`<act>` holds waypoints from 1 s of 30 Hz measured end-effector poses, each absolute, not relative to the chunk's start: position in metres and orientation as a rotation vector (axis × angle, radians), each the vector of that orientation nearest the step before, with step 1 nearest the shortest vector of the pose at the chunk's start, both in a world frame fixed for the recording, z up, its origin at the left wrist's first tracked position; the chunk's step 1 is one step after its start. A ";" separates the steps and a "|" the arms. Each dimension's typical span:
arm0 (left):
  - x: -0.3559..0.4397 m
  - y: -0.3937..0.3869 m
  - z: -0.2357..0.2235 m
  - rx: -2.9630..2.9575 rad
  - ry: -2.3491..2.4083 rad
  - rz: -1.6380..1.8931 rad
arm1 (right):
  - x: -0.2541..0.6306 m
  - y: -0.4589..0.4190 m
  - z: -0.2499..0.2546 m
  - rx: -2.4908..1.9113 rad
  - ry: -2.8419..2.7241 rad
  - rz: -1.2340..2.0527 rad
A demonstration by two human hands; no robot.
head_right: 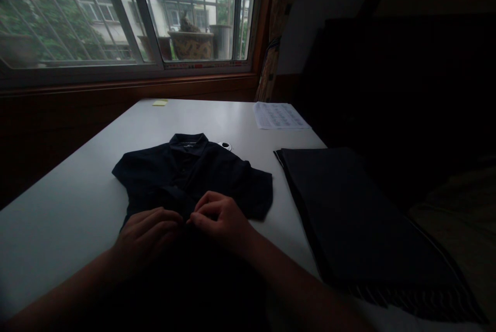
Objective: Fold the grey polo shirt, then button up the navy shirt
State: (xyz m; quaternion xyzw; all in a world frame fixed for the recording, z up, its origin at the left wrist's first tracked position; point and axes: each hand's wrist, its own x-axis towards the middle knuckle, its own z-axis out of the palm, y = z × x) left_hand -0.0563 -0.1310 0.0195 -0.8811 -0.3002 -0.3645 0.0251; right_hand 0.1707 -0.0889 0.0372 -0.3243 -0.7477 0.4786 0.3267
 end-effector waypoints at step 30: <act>-0.063 -0.136 0.014 -2.846 -0.845 -1.140 | 0.173 -0.085 0.019 -0.491 -2.209 0.562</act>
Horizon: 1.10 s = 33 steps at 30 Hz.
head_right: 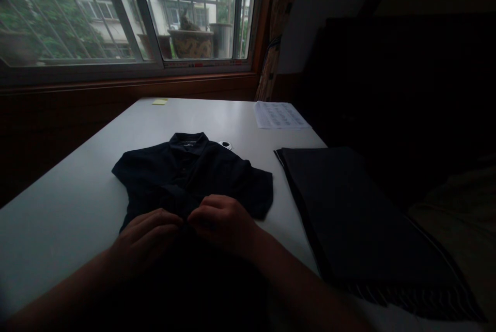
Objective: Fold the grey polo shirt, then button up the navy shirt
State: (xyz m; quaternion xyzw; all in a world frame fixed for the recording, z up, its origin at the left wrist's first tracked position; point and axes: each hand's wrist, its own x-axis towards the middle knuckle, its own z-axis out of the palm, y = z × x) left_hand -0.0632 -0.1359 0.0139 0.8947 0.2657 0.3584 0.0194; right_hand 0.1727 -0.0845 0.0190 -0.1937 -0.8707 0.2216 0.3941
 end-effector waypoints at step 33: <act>-0.059 -0.135 0.021 2.757 0.693 1.274 | 0.178 -0.085 0.017 -0.288 -2.322 0.143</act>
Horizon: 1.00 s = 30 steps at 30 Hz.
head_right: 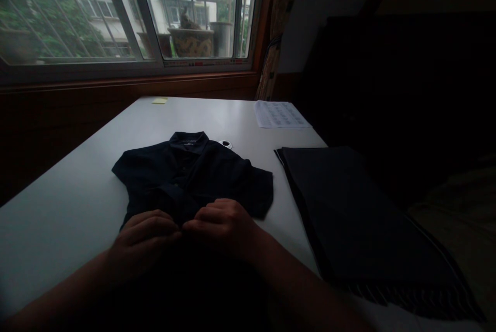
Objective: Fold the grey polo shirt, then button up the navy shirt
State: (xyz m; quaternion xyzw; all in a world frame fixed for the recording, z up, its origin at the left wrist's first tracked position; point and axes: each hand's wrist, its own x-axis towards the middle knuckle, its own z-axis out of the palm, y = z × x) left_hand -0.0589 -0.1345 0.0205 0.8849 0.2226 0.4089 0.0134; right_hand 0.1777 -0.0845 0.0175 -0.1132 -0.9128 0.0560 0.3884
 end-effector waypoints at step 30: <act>-0.053 -0.139 0.028 2.609 0.692 1.412 | 0.180 -0.097 0.026 -0.263 -2.315 -0.098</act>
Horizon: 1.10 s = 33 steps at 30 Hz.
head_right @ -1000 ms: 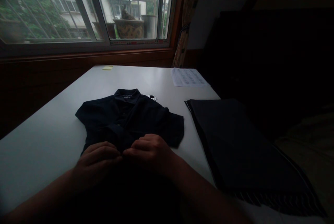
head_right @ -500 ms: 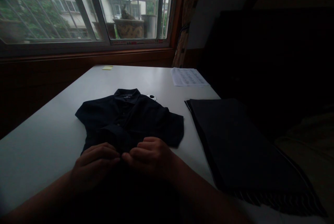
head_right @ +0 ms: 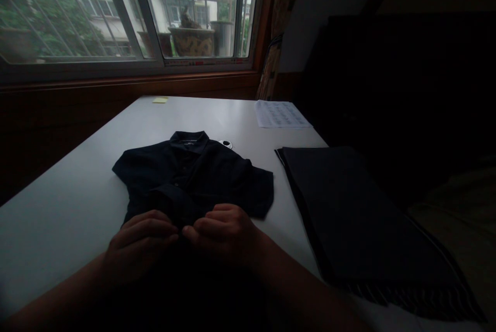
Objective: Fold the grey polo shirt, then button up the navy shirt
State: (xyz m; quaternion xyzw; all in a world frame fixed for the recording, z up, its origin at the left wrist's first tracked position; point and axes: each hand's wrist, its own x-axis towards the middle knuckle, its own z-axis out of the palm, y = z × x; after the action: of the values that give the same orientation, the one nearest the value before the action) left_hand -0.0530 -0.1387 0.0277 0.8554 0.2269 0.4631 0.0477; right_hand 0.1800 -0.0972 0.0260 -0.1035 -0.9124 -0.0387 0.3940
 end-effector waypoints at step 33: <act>-0.069 -0.124 0.018 2.738 0.853 1.139 | 0.184 -0.076 0.029 -0.670 -2.240 1.057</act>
State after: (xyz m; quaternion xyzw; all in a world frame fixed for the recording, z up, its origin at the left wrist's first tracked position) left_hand -0.0690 -0.1237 0.0181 0.8870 0.2763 0.3690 0.0279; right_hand 0.1842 -0.0765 0.0287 -0.2502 -0.8371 0.3949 0.2839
